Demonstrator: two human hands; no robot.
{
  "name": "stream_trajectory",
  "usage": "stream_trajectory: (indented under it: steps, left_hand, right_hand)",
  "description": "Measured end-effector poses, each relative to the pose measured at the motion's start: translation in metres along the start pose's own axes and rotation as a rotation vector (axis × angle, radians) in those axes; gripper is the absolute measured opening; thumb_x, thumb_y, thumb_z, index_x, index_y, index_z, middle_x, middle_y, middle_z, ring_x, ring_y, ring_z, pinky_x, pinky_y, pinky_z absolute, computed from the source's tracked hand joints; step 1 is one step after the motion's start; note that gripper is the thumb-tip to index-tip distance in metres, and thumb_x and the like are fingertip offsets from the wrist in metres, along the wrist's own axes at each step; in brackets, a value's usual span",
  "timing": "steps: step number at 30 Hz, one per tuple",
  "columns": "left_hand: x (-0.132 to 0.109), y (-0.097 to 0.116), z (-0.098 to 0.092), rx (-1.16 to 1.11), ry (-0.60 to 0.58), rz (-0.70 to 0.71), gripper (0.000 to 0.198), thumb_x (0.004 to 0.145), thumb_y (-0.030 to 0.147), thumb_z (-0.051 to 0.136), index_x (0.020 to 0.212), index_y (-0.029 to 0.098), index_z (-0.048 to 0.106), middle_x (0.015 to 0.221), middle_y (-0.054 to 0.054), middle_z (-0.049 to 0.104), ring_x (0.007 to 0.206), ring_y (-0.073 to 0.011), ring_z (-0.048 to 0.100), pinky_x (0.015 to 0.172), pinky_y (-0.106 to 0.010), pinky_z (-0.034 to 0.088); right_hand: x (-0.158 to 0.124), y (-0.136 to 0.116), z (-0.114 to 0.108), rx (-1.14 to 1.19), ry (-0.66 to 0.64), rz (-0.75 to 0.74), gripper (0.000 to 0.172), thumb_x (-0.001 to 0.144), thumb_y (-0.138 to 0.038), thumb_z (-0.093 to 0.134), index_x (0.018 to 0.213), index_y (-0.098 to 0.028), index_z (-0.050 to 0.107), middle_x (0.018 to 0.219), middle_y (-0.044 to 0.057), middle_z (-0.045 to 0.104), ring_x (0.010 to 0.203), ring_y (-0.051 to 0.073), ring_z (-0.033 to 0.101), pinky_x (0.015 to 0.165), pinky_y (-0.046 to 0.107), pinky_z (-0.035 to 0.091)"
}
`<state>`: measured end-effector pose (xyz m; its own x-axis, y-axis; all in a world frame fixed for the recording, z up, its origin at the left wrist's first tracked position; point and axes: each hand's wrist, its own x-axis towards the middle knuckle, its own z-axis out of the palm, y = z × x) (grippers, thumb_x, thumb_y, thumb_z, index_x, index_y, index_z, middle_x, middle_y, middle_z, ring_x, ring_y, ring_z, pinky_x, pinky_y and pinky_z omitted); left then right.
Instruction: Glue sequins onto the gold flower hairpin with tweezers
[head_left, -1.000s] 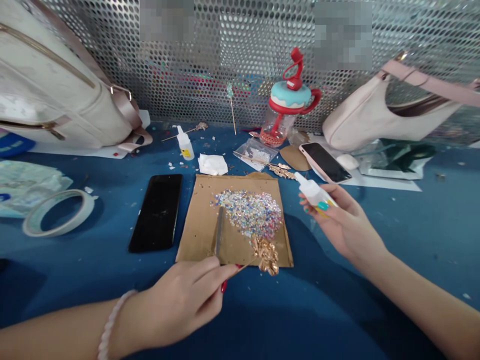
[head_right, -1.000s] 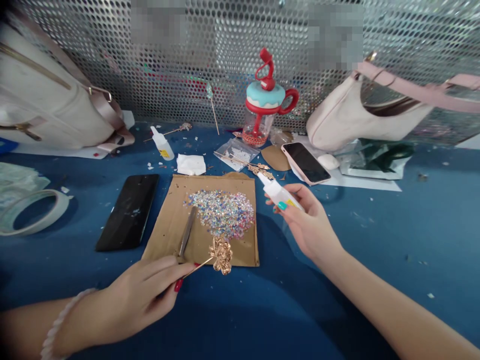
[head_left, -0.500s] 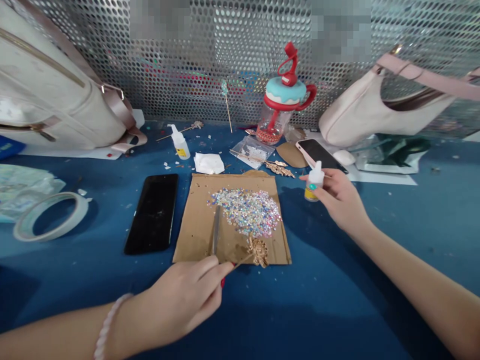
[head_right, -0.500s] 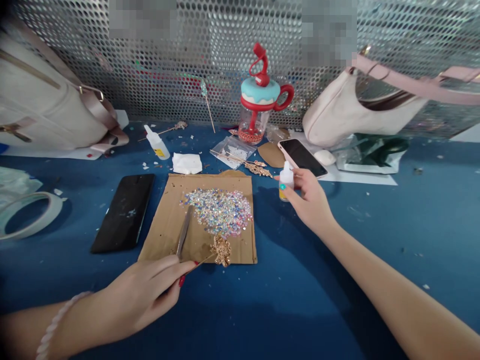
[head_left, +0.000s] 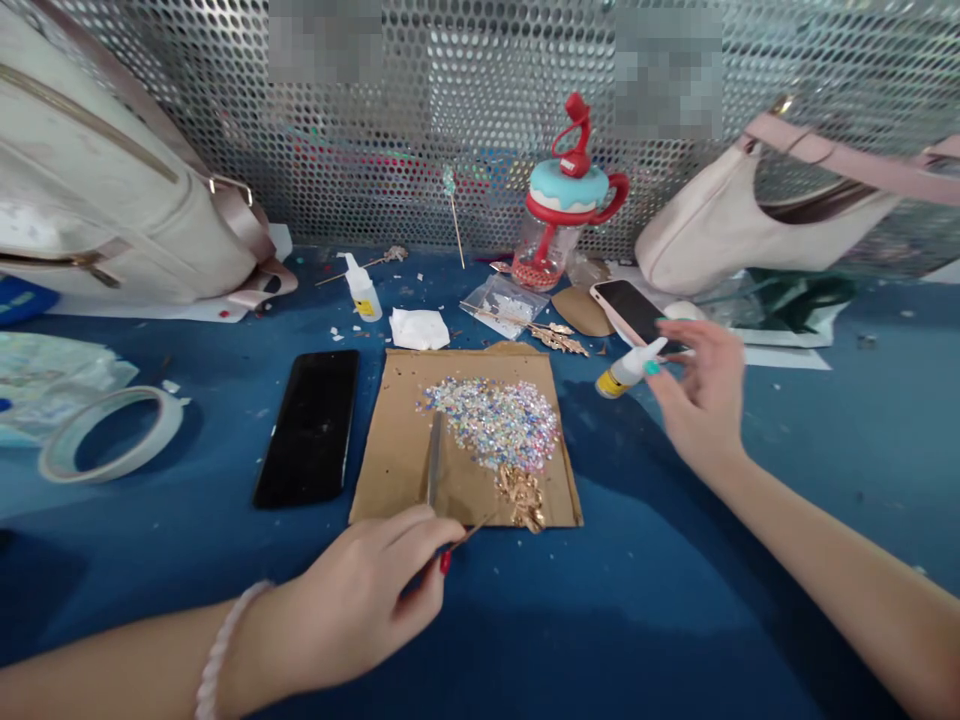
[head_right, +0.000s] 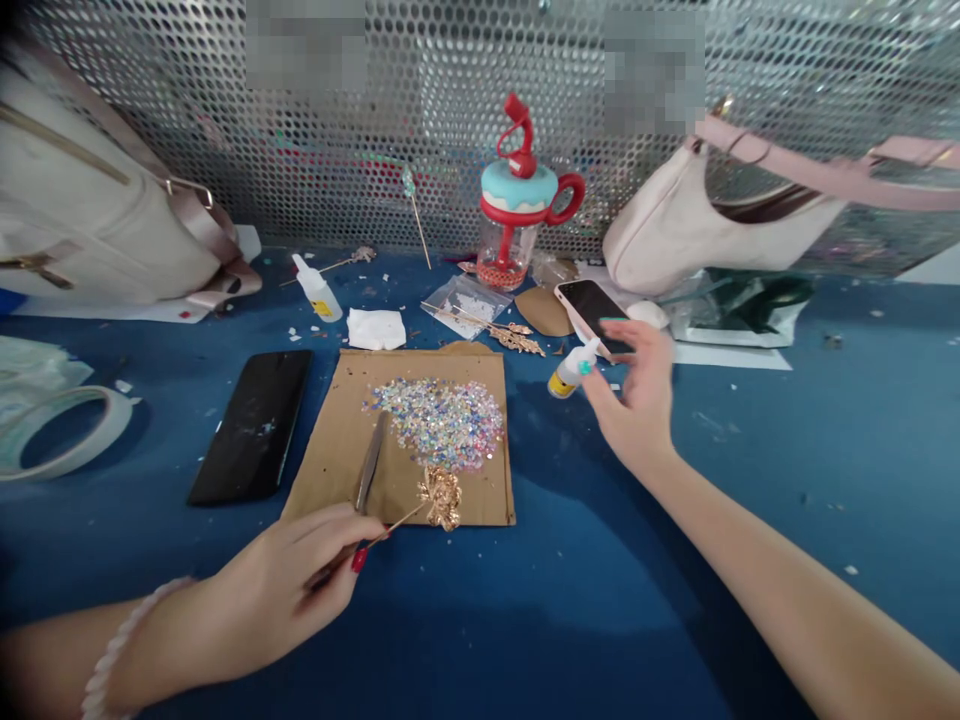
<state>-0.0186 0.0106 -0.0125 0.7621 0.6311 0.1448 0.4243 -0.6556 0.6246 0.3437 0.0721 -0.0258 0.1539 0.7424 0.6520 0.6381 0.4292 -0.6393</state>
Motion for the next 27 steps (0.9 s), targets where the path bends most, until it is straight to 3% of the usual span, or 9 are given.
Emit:
stream_trajectory:
  steps: [2, 4, 6, 8, 11, 16, 22, 27]
  left_hand:
    - [0.0, 0.001, 0.001, -0.021, 0.019, -0.018, 0.023, 0.086, 0.009, 0.037, 0.105, 0.021, 0.046, 0.081, 0.001, 0.057, 0.064, -0.0111, 0.057, 0.057, -0.022, 0.045]
    - [-0.001, 0.001, 0.001, -0.034, 0.03, -0.035, 0.021, 0.086, 0.009, 0.037, 0.101, 0.021, 0.044, 0.08, 0.001, 0.056, 0.063, -0.0108, 0.056, 0.057, -0.022, 0.044]
    - [-0.002, 0.001, 0.001, -0.044, 0.016, -0.049, 0.019, 0.087, 0.009, 0.037, 0.101, 0.022, 0.042, 0.081, 0.002, 0.055, 0.064, -0.0108, 0.056, 0.06, -0.022, 0.044]
    - [-0.004, 0.002, -0.001, -0.066, -0.002, -0.088, 0.019, 0.09, 0.011, 0.037, 0.103, 0.023, 0.041, 0.084, 0.001, 0.055, 0.069, -0.0113, 0.057, 0.064, -0.023, 0.044]
    - [-0.005, 0.004, -0.004, -0.129, -0.004, -0.169, 0.016, 0.093, 0.014, 0.038, 0.106, 0.024, 0.04, 0.086, 0.001, 0.054, 0.071, -0.0111, 0.056, 0.066, -0.022, 0.043]
    - [0.001, 0.008, -0.01, -0.296, 0.089, -0.287, 0.006, 0.094, 0.021, 0.04, 0.098, 0.022, 0.045, 0.081, 0.001, 0.051, 0.064, -0.0106, 0.05, 0.06, -0.022, 0.041]
    - [0.015, 0.009, -0.016, -0.694, 0.156, -0.514, 0.012, 0.094, 0.032, 0.04, 0.093, 0.02, 0.043, 0.055, 0.008, 0.04, 0.045, -0.009, 0.041, 0.045, -0.02, 0.038]
    - [0.016, 0.018, -0.028, -1.073, 0.172, -0.643, 0.013, 0.093, 0.029, 0.044, 0.086, 0.019, 0.041, 0.07, 0.004, 0.05, 0.045, -0.0054, 0.042, 0.045, -0.019, 0.041]
  right_hand:
    - [0.001, -0.009, -0.005, -0.121, 0.173, -0.179, 0.04, 0.08, -0.026, 0.059, 0.119, -0.026, 0.049, 0.123, 0.011, 0.051, 0.116, 0.031, 0.049, 0.087, 0.047, 0.044]
    - [0.0, -0.021, -0.009, -0.24, 0.214, -0.368, 0.038, 0.077, -0.025, 0.06, 0.115, -0.023, 0.053, 0.117, 0.012, 0.053, 0.109, 0.033, 0.051, 0.086, 0.051, 0.043]
    - [-0.005, -0.036, -0.009, -0.347, 0.13, -0.539, 0.031, 0.073, -0.022, 0.062, 0.104, -0.023, 0.058, 0.105, 0.01, 0.057, 0.096, 0.03, 0.056, 0.084, 0.048, 0.044]
    - [-0.013, -0.052, -0.005, -0.448, -0.056, -0.703, 0.02, 0.072, -0.02, 0.062, 0.092, -0.022, 0.06, 0.095, 0.006, 0.061, 0.086, 0.024, 0.058, 0.078, 0.041, 0.044]
    - [-0.026, -0.07, 0.006, -0.586, -0.285, -0.927, 0.01, 0.081, -0.022, 0.059, 0.09, -0.019, 0.063, 0.091, 0.003, 0.065, 0.085, 0.018, 0.056, 0.077, 0.036, 0.041]
    - [-0.041, -0.09, 0.024, -0.456, -0.496, -1.002, 0.012, 0.088, -0.017, 0.054, 0.092, -0.013, 0.065, 0.092, 0.005, 0.068, 0.092, 0.017, 0.055, 0.078, 0.034, 0.039]
    - [-0.049, -0.128, 0.058, -0.446, -0.647, -1.1, 0.017, 0.091, -0.015, 0.051, 0.1, -0.012, 0.065, 0.101, 0.006, 0.064, 0.087, 0.016, 0.051, 0.068, 0.032, 0.035]
    - [-0.048, -0.144, 0.083, -0.445, -0.7, -1.121, 0.017, 0.091, -0.013, 0.046, 0.085, -0.014, 0.062, 0.084, 0.005, 0.06, 0.077, 0.016, 0.048, 0.06, 0.032, 0.03]
